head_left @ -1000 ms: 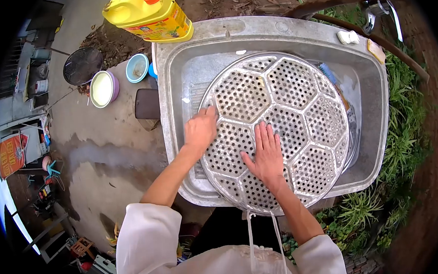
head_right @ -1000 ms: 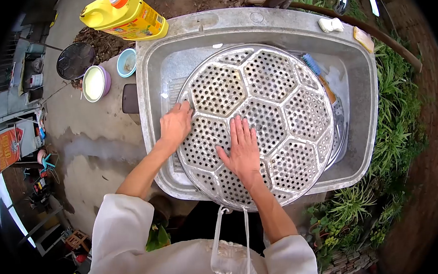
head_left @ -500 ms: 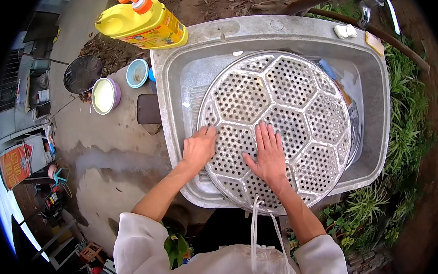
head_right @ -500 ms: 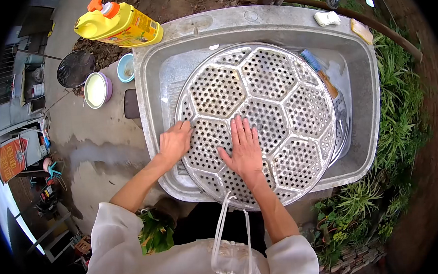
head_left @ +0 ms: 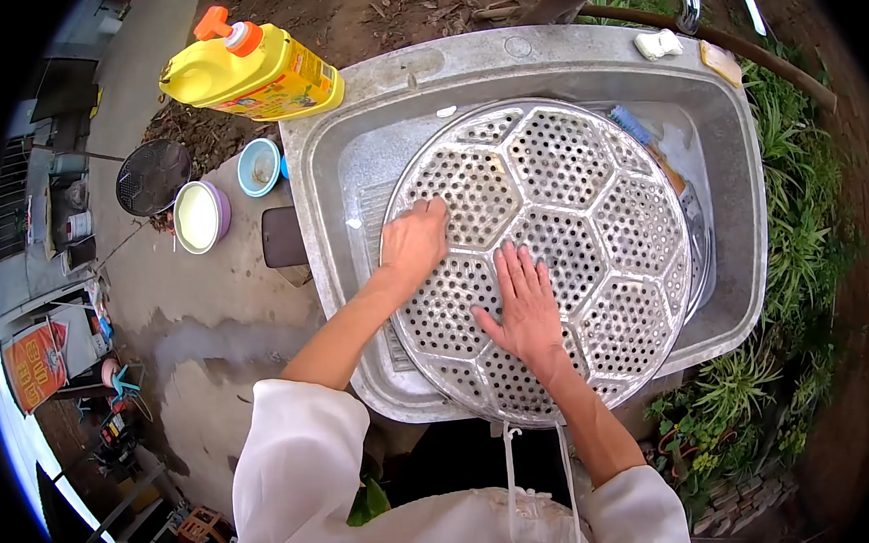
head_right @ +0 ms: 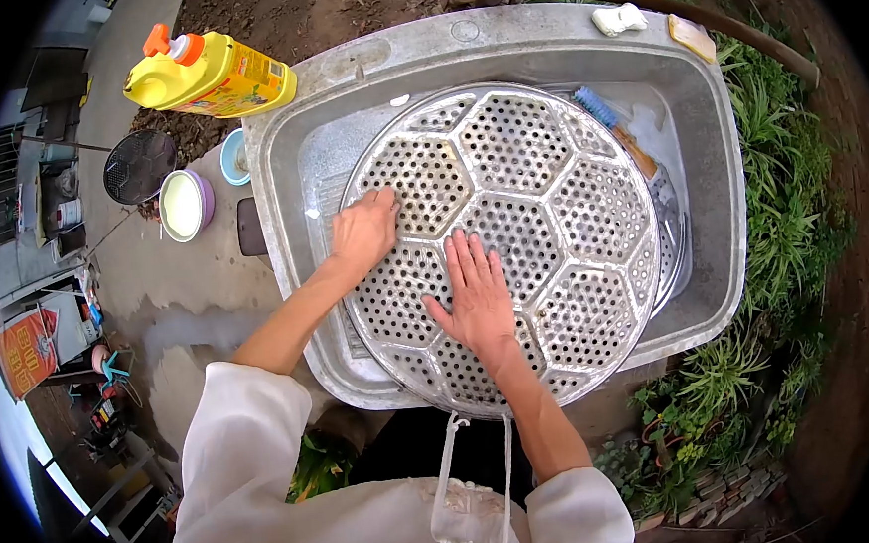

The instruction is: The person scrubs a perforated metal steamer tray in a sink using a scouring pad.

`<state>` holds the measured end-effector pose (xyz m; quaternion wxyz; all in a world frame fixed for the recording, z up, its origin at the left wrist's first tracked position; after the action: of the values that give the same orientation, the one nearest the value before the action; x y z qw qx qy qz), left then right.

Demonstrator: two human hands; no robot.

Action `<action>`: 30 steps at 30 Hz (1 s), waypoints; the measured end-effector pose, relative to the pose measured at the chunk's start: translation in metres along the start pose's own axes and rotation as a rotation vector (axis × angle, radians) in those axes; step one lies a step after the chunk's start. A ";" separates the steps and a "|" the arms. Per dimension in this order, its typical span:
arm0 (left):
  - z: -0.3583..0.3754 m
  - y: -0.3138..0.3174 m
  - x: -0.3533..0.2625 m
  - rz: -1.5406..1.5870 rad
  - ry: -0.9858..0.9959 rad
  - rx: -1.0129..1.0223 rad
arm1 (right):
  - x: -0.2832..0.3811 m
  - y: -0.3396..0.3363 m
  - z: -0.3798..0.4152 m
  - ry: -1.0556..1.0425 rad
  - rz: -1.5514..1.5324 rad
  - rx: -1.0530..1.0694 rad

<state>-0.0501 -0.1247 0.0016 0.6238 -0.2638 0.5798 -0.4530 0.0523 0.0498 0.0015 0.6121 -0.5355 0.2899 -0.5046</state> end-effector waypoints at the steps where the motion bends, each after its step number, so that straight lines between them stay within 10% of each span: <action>1: 0.003 -0.001 0.002 0.013 -0.016 0.014 | 0.000 0.000 0.000 0.001 0.035 0.027; 7: 0.097 -0.023 0.029 0.006 -0.069 0.080 | -0.001 0.000 -0.001 -0.008 0.039 0.038; 13: -0.081 -0.011 0.012 -0.025 -0.004 -0.207 | -0.002 0.000 -0.002 -0.009 0.018 0.010; 20: 0.018 -0.007 0.012 0.052 0.057 0.034 | 0.000 -0.003 -0.002 -0.031 -0.019 0.016; 28: -0.115 -0.006 -0.009 -0.012 0.002 -0.295 | -0.003 -0.001 0.002 -0.019 -0.026 -0.008; 30: -0.064 0.001 -0.025 0.035 0.101 -0.106 | -0.004 0.000 -0.002 -0.024 -0.029 0.009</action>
<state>-0.1093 -0.0900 0.0009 0.5867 -0.2631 0.6382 -0.4234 0.0494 0.0523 0.0006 0.6104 -0.5431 0.2724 -0.5083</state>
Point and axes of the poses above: each hand's wrist, its own z-axis away from the middle knuckle, its own y-axis out of the palm, x = y × z, the point moved 5 cm from there along -z, towards the middle knuckle, and after that the axes turned 12 degrees about z, right-handed, at the moved point
